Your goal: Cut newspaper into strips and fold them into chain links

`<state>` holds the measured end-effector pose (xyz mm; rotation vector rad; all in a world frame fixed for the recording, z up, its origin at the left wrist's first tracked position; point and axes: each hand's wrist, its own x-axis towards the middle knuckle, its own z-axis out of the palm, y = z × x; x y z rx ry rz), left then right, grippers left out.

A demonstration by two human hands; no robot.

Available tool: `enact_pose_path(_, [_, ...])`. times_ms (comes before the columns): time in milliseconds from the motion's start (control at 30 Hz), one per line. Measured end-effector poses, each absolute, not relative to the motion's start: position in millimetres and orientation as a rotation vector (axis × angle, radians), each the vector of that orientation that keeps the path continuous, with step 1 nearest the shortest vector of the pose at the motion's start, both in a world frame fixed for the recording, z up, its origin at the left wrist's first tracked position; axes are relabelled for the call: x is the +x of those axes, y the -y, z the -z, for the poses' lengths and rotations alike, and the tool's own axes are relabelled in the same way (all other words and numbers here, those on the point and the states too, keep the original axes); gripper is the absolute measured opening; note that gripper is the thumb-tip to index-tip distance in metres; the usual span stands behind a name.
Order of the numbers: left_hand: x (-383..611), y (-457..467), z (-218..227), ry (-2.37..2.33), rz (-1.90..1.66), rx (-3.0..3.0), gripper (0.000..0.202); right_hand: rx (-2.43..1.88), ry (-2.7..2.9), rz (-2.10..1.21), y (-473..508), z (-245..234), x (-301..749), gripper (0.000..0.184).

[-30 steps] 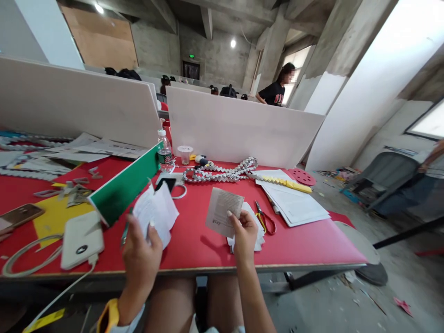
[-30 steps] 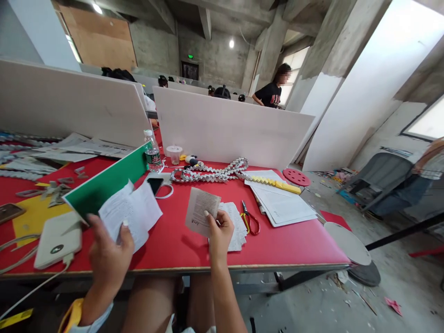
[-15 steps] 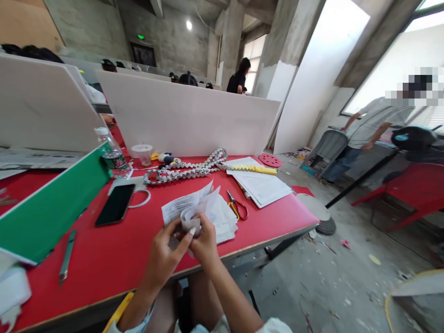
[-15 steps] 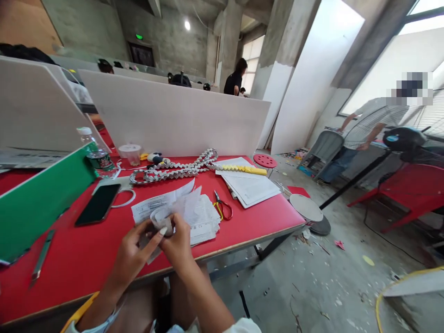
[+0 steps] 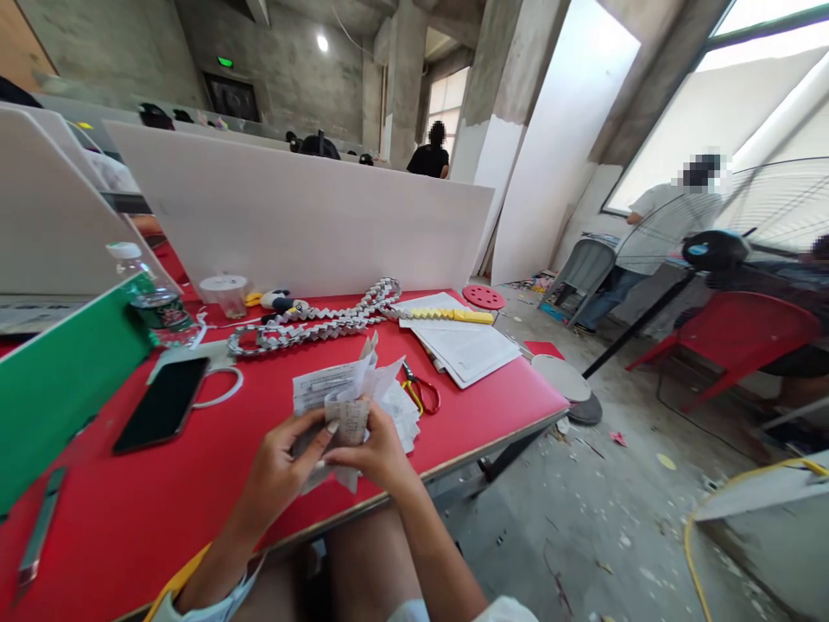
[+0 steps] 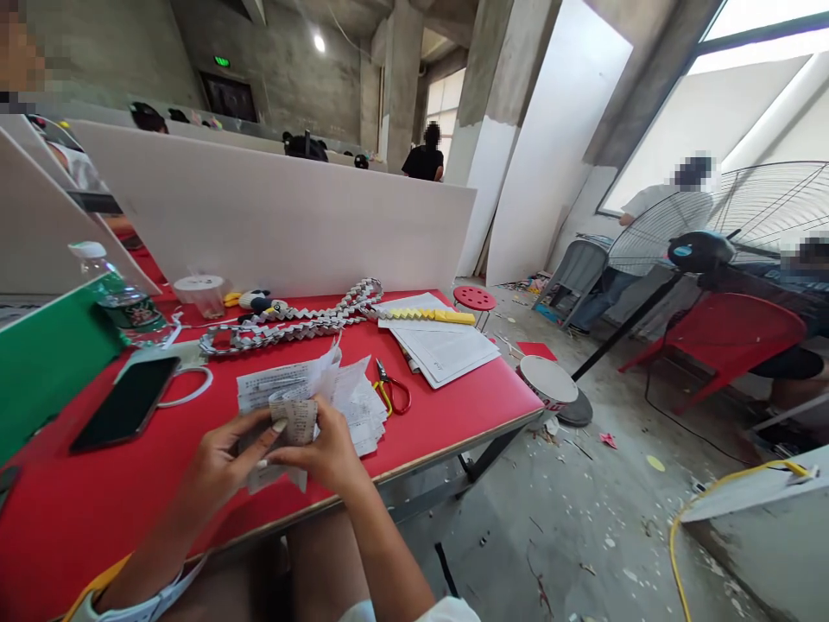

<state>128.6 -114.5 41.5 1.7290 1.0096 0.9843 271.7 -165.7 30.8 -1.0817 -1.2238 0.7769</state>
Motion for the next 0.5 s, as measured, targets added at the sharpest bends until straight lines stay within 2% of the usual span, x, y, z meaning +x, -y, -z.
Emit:
enact_pose_path(133, [124, 108, -35, -1.066, -0.992, 1.675, 0.041, -1.043, 1.233, -0.856, 165, -30, 277, 0.038])
enact_pose_path(233, [109, 100, -26, -1.151, -1.03, 1.585, 0.041, -1.065, 1.323, -0.768, 170, -29, 288, 0.038])
enact_pose_path(300, [93, 95, -22, -1.24, -1.073, 1.522, 0.044, -1.116, 1.529, -0.655, 176, -26, 300, 0.054])
enact_pose_path(400, [59, 90, -23, -1.381, -1.147, 1.441, 0.047, -1.397, 1.915, -0.389, 183, -14, 322, 0.097])
enact_pose_path(500, [25, 89, -31, -1.558, -1.143, 1.335, 0.046, -1.636, 2.199, -0.251, 180, 5, 335, 0.105])
